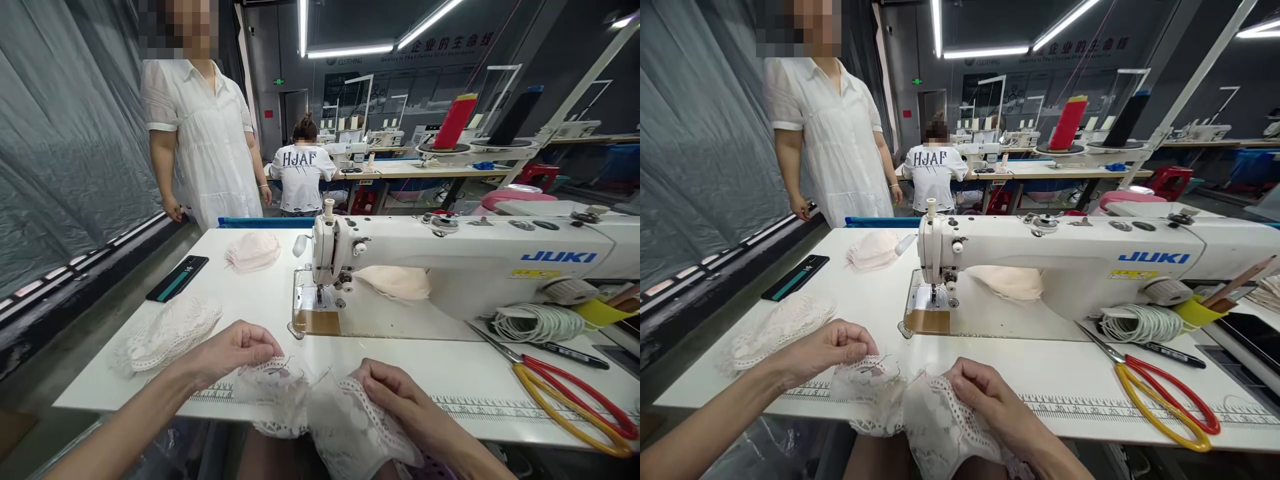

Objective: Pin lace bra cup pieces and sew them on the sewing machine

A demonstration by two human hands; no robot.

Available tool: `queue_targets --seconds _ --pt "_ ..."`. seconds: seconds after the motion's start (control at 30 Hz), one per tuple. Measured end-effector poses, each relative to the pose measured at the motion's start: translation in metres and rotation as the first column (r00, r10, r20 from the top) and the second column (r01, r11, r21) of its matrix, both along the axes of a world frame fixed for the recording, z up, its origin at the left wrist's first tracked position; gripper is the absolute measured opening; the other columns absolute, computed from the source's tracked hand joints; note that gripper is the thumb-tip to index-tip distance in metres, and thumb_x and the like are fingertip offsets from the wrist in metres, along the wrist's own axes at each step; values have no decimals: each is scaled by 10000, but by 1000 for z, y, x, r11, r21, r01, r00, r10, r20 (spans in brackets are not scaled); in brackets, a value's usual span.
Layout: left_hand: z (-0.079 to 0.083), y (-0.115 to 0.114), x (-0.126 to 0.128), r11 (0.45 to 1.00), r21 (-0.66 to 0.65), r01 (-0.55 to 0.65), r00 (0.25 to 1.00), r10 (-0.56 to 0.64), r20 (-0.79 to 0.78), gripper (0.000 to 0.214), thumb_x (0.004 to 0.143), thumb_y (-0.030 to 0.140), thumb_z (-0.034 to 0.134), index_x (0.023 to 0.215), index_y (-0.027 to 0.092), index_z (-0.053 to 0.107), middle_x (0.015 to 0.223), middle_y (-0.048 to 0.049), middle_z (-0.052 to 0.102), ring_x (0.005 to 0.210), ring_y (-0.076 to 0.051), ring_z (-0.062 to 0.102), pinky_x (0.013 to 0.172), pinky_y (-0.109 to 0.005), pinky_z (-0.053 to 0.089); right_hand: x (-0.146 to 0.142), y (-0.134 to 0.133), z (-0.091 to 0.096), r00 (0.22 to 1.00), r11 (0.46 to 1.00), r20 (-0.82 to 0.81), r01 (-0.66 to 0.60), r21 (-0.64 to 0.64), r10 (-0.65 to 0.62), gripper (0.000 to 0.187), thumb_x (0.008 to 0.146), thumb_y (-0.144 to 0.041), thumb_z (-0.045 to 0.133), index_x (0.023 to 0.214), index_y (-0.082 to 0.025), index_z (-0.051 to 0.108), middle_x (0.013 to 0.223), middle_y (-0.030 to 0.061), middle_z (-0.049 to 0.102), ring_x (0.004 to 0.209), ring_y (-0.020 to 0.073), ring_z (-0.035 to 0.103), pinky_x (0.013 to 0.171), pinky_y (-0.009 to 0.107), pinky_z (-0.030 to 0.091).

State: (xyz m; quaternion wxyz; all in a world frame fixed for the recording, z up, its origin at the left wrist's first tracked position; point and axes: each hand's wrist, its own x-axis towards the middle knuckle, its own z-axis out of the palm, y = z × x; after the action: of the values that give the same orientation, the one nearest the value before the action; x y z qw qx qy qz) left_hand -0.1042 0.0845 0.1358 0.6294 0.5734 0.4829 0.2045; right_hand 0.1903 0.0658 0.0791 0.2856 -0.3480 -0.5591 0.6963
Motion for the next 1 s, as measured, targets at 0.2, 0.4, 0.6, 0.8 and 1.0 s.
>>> queue_targets --seconds 0.2,0.4,0.6,0.8,1.0 --pt "4 2 -2 1000 7 4 1000 -5 15 294 773 444 664 850 164 710 668 0 629 626 -120 461 615 -223 337 1 2 1 999 999 11 -32 13 31 398 834 -535 532 717 -165 449 662 -21 343 619 110 302 564 223 252" --pt "8 1 -2 1000 6 24 1000 -24 -8 315 773 465 652 842 163 706 638 0 610 598 -123 443 592 -226 327 -1 0 5 1000 1000 0 -18 -2 18 406 813 -551 552 713 -168 460 635 -27 353 584 102 301 534 213 249" --pt "21 3 4 999 48 -5 999 7 -52 344 788 492 624 845 160 695 539 39 516 509 -89 305 497 -215 227 31 36 21 984 982 133 92 165 -115 388 828 -559 514 732 -185 467 633 -20 423 544 108 389 505 217 300" --pt "34 5 18 998 30 57 998 -56 -24 332 774 462 654 804 135 698 526 58 423 514 -81 267 500 -212 240 42 62 22 657 662 546 -95 743 -519 289 910 -409 371 779 -191 510 660 47 559 606 194 506 586 308 372" --pt "33 6 36 994 17 107 994 -107 -10 357 766 475 659 796 120 681 538 50 457 526 -78 306 497 -212 224 -20 24 33 840 616 361 -41 787 -405 396 858 -418 547 1167 -174 504 1245 149 517 1151 288 446 954 461 330"
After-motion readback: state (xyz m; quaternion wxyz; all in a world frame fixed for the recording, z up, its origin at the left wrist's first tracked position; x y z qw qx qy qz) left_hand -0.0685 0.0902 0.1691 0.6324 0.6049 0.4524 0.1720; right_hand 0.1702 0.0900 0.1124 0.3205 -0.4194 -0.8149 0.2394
